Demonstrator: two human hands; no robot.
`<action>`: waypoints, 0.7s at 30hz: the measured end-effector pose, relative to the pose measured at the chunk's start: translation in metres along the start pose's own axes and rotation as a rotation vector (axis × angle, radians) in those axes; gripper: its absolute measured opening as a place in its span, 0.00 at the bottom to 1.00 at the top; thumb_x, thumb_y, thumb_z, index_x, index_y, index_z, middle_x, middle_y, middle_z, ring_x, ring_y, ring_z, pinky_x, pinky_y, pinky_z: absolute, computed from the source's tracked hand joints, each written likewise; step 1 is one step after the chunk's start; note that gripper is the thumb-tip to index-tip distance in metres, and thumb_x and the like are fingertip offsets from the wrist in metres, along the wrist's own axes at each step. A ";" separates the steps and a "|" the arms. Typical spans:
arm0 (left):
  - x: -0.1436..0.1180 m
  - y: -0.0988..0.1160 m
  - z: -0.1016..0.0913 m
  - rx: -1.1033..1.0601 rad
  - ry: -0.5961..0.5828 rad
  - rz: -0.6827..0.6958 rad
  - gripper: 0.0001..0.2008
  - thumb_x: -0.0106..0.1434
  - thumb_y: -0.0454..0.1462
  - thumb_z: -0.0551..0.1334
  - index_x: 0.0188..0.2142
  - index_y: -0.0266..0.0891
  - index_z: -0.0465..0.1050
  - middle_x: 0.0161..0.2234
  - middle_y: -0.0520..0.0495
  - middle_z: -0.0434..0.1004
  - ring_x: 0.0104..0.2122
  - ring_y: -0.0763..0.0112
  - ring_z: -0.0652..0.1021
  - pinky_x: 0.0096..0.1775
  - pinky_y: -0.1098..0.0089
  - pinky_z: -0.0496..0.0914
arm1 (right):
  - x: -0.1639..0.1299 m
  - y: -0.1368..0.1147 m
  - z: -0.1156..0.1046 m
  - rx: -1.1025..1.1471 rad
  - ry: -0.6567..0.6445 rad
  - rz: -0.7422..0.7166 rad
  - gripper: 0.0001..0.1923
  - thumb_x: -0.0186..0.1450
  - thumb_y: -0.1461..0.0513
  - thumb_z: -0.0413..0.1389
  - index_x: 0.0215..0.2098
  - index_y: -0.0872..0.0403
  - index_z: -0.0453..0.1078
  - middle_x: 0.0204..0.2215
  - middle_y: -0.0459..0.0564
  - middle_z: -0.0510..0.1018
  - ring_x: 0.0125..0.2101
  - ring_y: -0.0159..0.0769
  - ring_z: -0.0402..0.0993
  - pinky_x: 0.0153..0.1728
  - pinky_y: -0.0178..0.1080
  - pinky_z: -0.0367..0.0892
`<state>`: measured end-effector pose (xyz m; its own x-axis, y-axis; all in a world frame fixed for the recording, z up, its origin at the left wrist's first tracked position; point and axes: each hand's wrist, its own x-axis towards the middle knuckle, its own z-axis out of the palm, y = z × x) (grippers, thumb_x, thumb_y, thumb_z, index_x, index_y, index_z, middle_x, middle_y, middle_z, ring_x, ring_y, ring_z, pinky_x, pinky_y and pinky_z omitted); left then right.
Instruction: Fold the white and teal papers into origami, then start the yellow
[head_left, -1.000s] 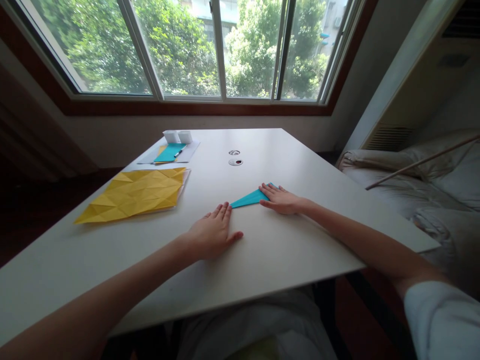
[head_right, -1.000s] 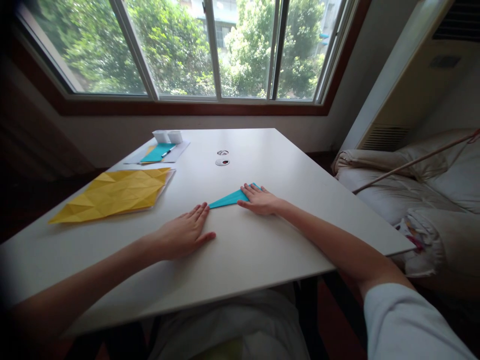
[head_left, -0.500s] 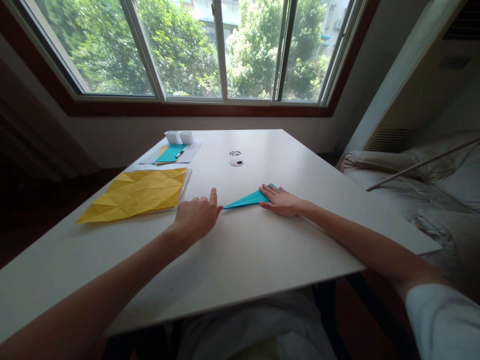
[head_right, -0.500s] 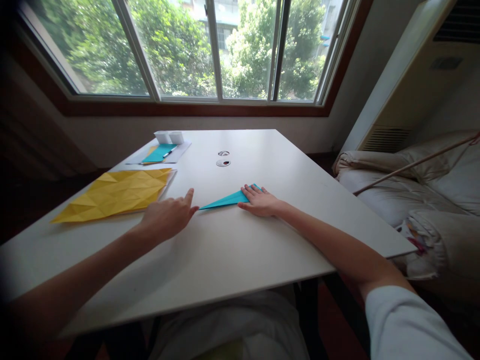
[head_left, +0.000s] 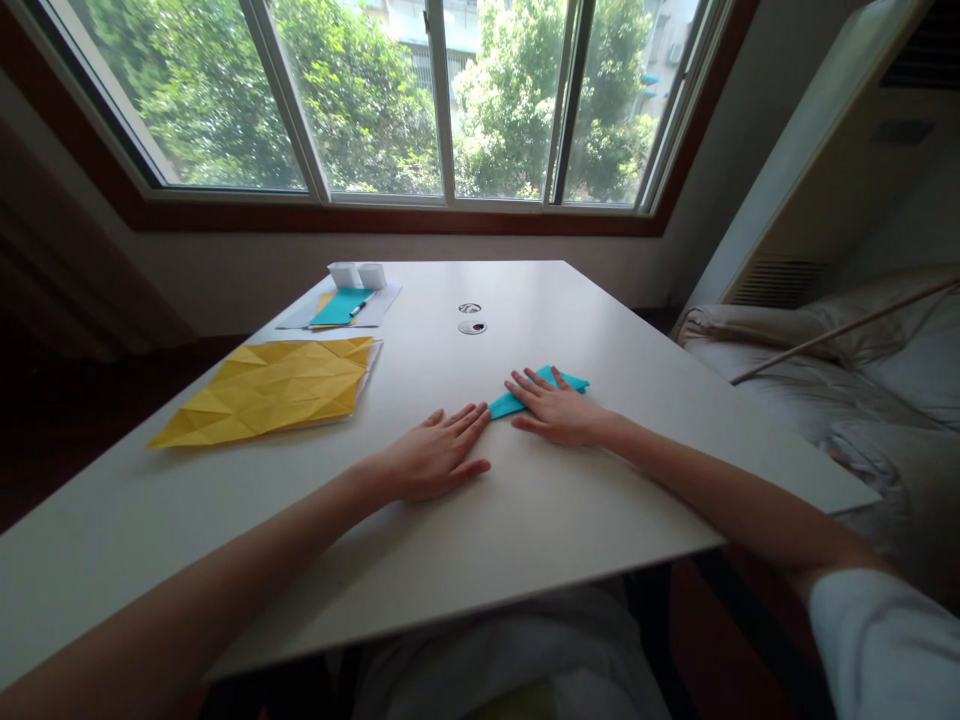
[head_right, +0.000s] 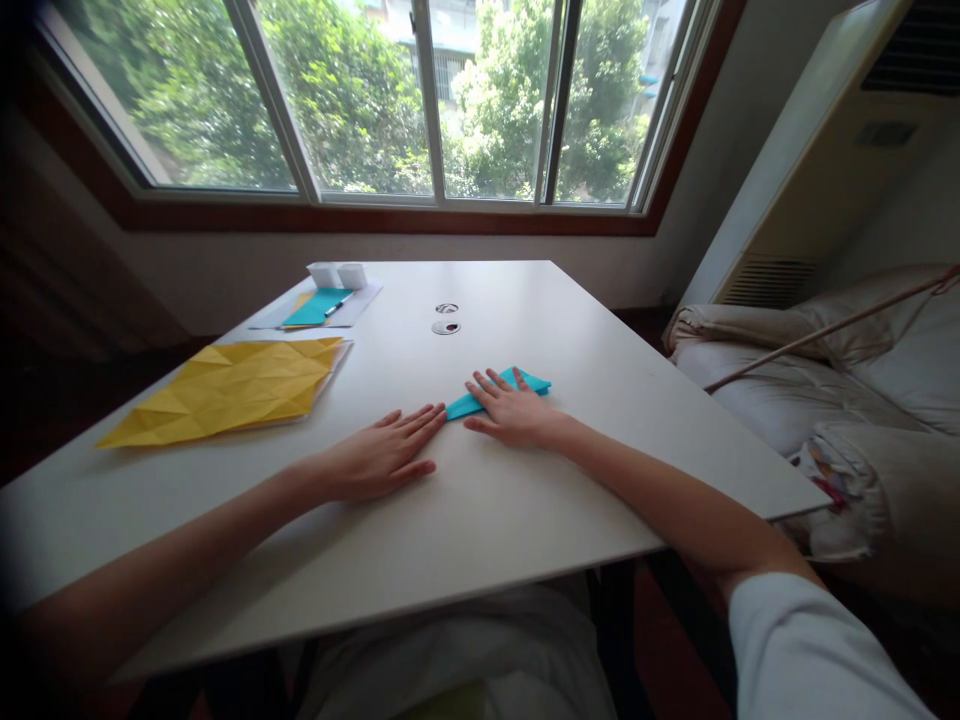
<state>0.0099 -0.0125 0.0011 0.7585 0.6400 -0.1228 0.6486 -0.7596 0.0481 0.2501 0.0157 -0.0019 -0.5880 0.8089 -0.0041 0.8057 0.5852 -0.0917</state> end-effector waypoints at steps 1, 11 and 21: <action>0.000 0.002 -0.001 -0.004 -0.003 -0.003 0.35 0.64 0.54 0.38 0.63 0.36 0.36 0.63 0.40 0.38 0.62 0.63 0.47 0.58 0.60 0.44 | 0.000 -0.006 0.001 0.031 -0.030 -0.043 0.38 0.63 0.42 0.31 0.64 0.53 0.40 0.64 0.52 0.41 0.63 0.44 0.34 0.59 0.55 0.32; 0.000 0.002 0.001 -0.018 0.010 -0.020 0.35 0.63 0.55 0.39 0.63 0.37 0.35 0.63 0.39 0.38 0.62 0.63 0.47 0.57 0.61 0.46 | 0.010 0.032 0.001 0.129 -0.138 0.143 0.38 0.62 0.41 0.28 0.64 0.50 0.36 0.64 0.50 0.38 0.63 0.43 0.32 0.59 0.52 0.36; 0.000 0.001 0.001 -0.022 0.000 -0.025 0.35 0.63 0.55 0.38 0.63 0.38 0.33 0.63 0.41 0.37 0.62 0.63 0.47 0.57 0.59 0.46 | 0.008 0.059 0.002 0.118 -0.151 0.238 0.38 0.61 0.40 0.27 0.64 0.48 0.33 0.64 0.47 0.36 0.63 0.45 0.31 0.56 0.61 0.31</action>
<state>0.0103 -0.0136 0.0000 0.7420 0.6587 -0.1245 0.6687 -0.7405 0.0673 0.2922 0.0566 -0.0090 -0.3950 0.8996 -0.1862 0.9132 0.3626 -0.1859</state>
